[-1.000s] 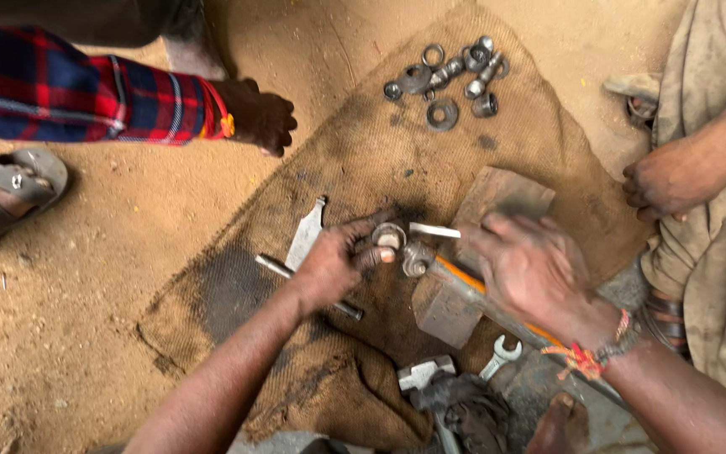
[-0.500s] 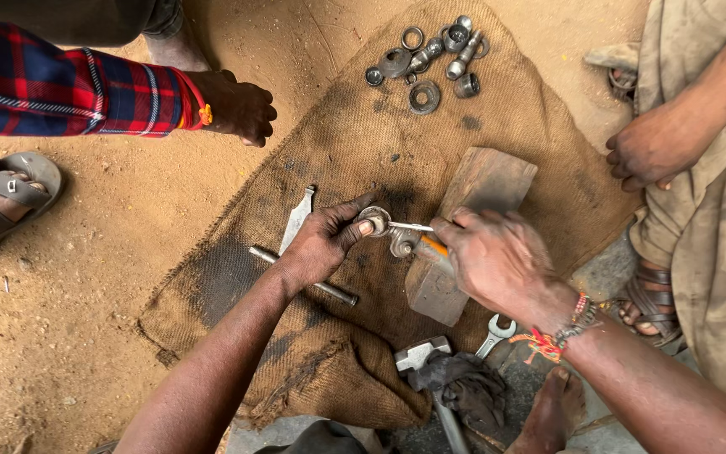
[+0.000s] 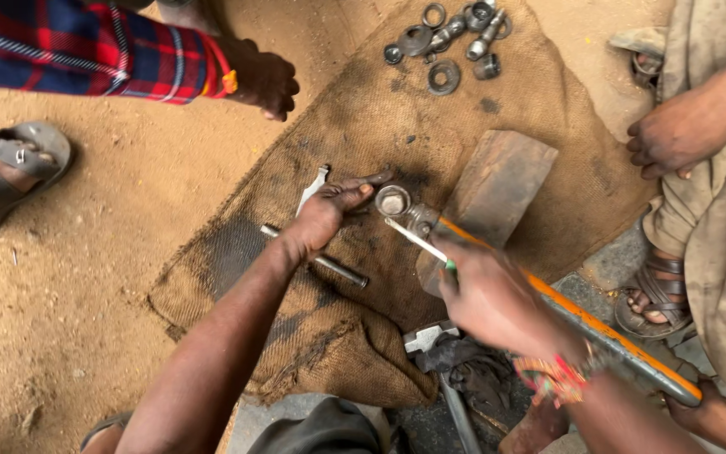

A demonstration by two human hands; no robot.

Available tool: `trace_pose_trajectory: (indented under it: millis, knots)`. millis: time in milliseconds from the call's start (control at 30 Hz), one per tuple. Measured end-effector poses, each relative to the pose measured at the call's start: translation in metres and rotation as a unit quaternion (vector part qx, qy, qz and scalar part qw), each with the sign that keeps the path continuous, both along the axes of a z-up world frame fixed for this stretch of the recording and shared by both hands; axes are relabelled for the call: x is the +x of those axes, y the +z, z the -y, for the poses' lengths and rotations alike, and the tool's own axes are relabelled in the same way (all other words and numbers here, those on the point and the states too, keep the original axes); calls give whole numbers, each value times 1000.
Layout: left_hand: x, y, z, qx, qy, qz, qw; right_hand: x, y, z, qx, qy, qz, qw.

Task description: The person disassembles a mechanical ball joint assembly placed on a burlap sack, using a screwdriver to pry at a seal and a metal bar for leverage while others hold the part steady on the ground.

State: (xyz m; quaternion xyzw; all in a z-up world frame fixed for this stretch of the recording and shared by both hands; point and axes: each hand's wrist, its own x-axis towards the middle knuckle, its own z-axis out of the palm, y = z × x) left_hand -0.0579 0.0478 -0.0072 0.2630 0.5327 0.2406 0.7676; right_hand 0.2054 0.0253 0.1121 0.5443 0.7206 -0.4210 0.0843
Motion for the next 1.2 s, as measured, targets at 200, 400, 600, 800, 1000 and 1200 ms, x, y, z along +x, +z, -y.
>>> trace_pose_trajectory:
  millis: [200, 400, 600, 800, 1000, 1200]
  knots:
    - [5, -4, 28, 77, 41, 117, 989, -6, -40, 47, -286, -308, -201, 885]
    - [16, -5, 24, 78, 18, 25, 996, -3, -42, 61, -220, -329, -200, 896]
    - [20, 2, 22, 143, -8, -27, 989, 4, -46, 43, -218, -292, -173, 915]
    - [25, 0, 23, 186, 28, -9, 982, -14, -49, 52, -208, -339, -235, 887]
    - [30, 7, 24, 176, 32, -56, 982, -15, -39, 50, -208, -343, -203, 893]
    - [30, -12, 28, 196, 36, -35, 979, -26, -47, 56, -209, -382, -242, 867]
